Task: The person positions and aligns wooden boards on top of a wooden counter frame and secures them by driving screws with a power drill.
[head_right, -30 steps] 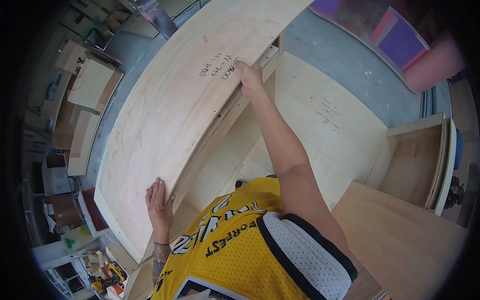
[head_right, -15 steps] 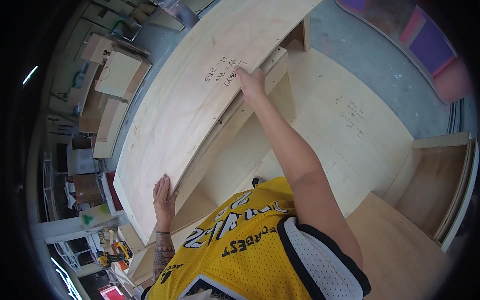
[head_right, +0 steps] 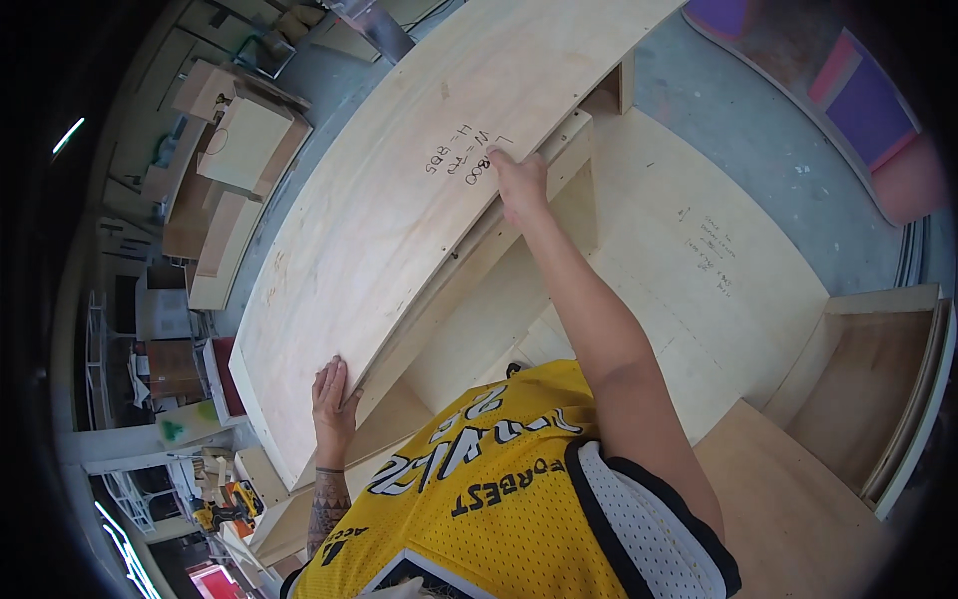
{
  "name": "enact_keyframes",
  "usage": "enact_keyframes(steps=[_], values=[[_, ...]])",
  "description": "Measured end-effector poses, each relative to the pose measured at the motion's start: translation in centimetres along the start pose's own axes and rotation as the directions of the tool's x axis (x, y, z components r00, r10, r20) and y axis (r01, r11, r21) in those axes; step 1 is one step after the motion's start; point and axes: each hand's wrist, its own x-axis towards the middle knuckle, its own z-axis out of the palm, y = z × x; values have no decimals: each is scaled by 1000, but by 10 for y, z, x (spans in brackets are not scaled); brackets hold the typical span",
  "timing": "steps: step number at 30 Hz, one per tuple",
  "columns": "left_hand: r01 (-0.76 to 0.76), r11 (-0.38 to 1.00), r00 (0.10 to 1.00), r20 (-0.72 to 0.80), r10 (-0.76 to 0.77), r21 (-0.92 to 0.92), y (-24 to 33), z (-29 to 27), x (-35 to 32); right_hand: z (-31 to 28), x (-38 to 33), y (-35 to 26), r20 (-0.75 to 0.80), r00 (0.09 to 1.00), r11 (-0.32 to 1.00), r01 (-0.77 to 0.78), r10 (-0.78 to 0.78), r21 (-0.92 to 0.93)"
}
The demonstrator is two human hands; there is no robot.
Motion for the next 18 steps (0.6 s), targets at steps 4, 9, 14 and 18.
enact_keyframes(steps=[4, 9, 14, 18], values=[[38, 999, 999, -1, -38, 2, -2, 4, -1, 4, -24, -24, 145, 989, 996, -20, 7, 90], [37, 999, 999, -9, -38, -38, 1, 2, 5, 9, -18, -17, 7, 991, 987, 132, -133, 88], [39, 999, 999, -19, -39, -23, -1, 5, 2, 13, -21, -21, -30, 988, 987, 152, -150, 59], [53, 998, 998, -15, -53, -19, -4, 8, 3, 14, -22, -23, -57, 987, 986, 151, -148, 69]])
